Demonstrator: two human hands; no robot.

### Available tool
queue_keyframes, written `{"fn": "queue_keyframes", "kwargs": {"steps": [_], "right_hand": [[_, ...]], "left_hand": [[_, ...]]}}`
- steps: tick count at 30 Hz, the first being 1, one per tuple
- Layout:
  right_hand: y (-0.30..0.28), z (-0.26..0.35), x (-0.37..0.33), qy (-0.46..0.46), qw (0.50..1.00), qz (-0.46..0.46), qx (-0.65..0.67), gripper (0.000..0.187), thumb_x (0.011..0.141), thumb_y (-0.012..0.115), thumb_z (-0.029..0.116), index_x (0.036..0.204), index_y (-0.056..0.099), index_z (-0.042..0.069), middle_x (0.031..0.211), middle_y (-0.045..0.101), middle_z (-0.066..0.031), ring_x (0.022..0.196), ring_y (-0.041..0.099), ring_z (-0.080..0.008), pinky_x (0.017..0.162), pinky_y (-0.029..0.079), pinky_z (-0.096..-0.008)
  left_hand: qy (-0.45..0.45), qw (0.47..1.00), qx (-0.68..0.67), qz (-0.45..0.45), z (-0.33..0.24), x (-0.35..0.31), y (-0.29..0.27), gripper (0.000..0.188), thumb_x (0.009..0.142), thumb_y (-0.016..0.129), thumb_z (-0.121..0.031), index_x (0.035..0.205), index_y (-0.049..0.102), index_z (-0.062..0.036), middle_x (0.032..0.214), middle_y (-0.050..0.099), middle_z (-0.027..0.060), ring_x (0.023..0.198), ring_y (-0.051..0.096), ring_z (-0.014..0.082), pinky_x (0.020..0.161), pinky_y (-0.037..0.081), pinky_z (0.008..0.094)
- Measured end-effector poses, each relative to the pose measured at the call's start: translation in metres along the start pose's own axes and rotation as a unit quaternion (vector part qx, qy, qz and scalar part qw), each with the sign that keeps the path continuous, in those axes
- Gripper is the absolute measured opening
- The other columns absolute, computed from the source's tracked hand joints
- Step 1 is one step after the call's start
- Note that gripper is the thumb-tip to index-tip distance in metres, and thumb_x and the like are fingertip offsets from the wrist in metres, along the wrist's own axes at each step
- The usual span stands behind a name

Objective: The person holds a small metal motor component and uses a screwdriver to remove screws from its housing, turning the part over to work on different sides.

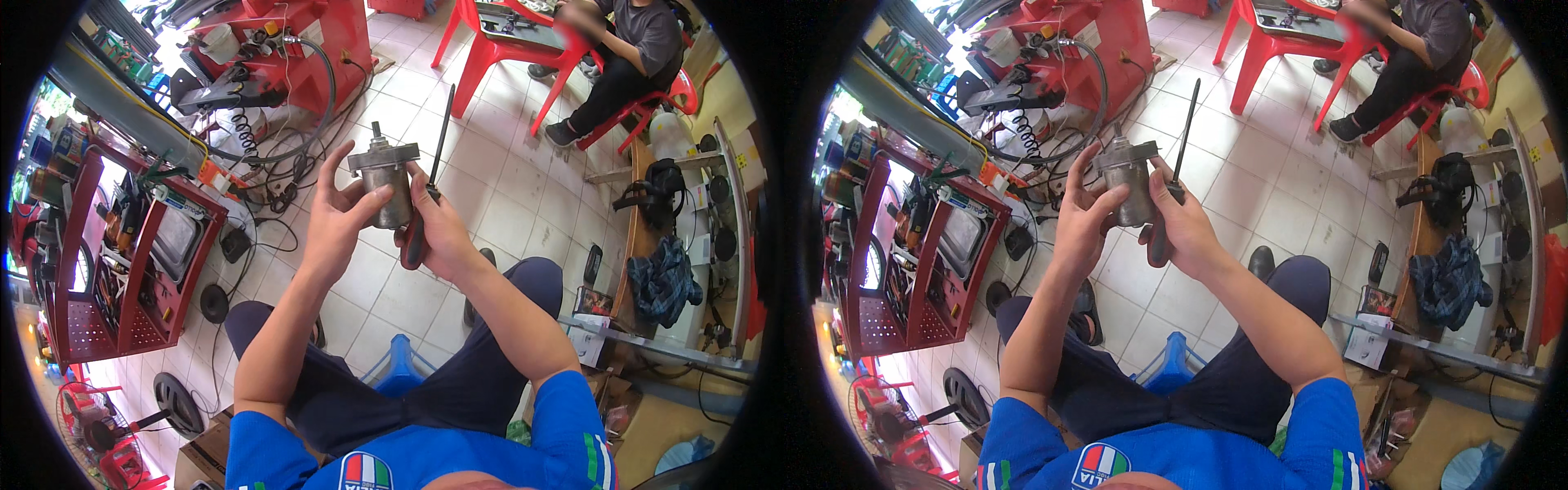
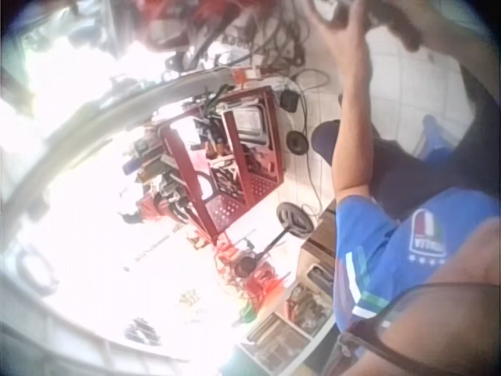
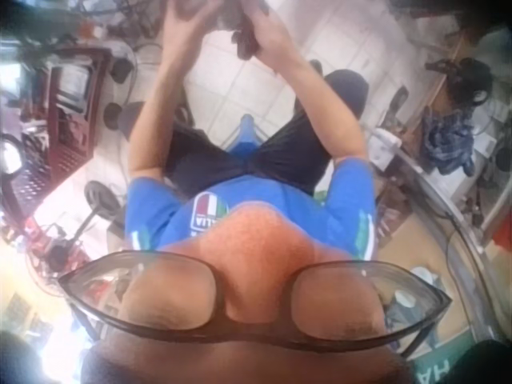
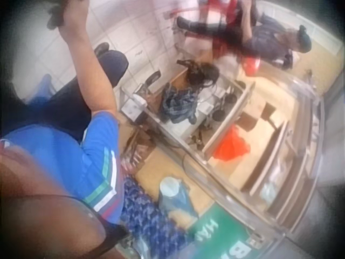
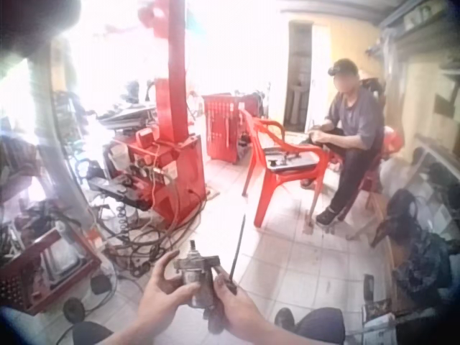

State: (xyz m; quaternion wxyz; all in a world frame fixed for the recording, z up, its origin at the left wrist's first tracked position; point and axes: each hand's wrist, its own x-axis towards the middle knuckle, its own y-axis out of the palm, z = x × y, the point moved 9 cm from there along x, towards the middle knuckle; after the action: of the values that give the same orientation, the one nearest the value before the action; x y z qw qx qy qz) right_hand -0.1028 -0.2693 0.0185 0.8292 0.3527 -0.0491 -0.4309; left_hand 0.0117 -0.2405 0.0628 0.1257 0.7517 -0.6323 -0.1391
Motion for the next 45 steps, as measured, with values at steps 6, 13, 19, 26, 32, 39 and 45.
{"fn": "queue_keyframes", "kwargs": {"steps": [6,13,19,26,32,39,45], "right_hand": [[-0.005,-0.004,-0.003,0.027,0.999,-0.027,-0.008,0.059,0.088,0.062,0.059,0.121,0.049,0.013,0.093,0.059,-0.0023,0.068,0.056,-0.0113,0.056,0.048,-0.0268],[0.007,0.0,-0.009,0.007,1.0,0.001,0.005,0.055,0.088,0.07,0.048,0.123,0.049,0.011,0.09,0.06,-0.0025,0.068,0.058,-0.0124,0.056,0.049,-0.0286],[0.011,-0.005,-0.013,0.018,0.999,0.037,0.017,0.054,0.089,0.073,0.041,0.126,0.047,0.011,0.089,0.061,-0.004,0.067,0.059,-0.0132,0.053,0.049,-0.0276],[0.014,-0.004,-0.01,0.022,0.999,0.041,0.004,0.056,0.091,0.071,0.037,0.131,0.043,0.01,0.09,0.064,-0.006,0.069,0.061,-0.0129,0.052,0.05,-0.0266],[0.017,-0.008,-0.006,0.002,0.998,0.059,0.022,0.059,0.095,0.066,0.031,0.14,0.034,0.011,0.11,0.062,-0.0106,0.087,0.066,-0.0176,0.068,0.059,-0.0351],[0.029,-0.01,-0.013,0.022,0.994,0.104,0.016,0.061,0.099,0.058,0.038,0.144,0.026,0.013,0.12,0.058,-0.0132,0.101,0.068,-0.0257,0.069,0.061,-0.0375],[0.023,-0.013,-0.011,0.062,0.991,0.11,0.033,0.074,0.096,0.027,0.073,0.128,0.049,0.01,0.098,0.069,-0.0153,0.077,0.069,-0.0144,0.05,0.052,-0.0253]], "left_hand": [[-0.009,1.0,0.022,0.02,0.005,-0.002,0.004,0.085,0.09,0.071,-0.013,0.153,0.015,-0.0065,0.123,0.06,0.0293,0.114,0.062,0.0284,0.095,0.05,0.0396],[0.038,0.986,0.154,0.043,-0.012,-0.008,0.01,0.087,0.092,0.068,-0.016,0.155,0.01,-0.0067,0.119,0.063,0.0275,0.11,0.064,0.0279,0.089,0.053,0.0366],[0.08,0.912,0.401,0.019,-0.031,-0.017,0.005,0.095,0.09,0.068,-0.028,0.159,0.004,-0.0135,0.119,0.065,0.018,0.105,0.065,0.0266,0.093,0.048,0.0377],[0.155,0.839,0.513,-0.094,-0.063,-0.023,-0.007,0.075,0.083,0.077,-0.028,0.147,0.044,-0.013,0.121,0.061,0.0163,0.114,0.056,0.0281,0.093,0.047,0.0361],[0.305,0.817,0.489,0.038,-0.072,-0.024,0.02,0.045,0.085,0.071,-0.002,0.129,0.063,-0.0102,0.126,0.057,0.0108,0.116,0.056,0.0273,0.098,0.046,0.0376],[0.284,0.835,0.468,0.058,-0.064,-0.021,0.017,0.037,0.088,0.064,0.003,0.123,0.067,-0.0082,0.118,0.06,0.0102,0.108,0.062,0.0242,0.091,0.05,0.0337],[0.301,0.818,0.481,0.091,-0.059,-0.022,0.024,0.033,0.087,0.064,0.004,0.118,0.069,-0.0075,0.115,0.063,0.0086,0.107,0.062,0.0248,0.091,0.05,0.0353]]}}
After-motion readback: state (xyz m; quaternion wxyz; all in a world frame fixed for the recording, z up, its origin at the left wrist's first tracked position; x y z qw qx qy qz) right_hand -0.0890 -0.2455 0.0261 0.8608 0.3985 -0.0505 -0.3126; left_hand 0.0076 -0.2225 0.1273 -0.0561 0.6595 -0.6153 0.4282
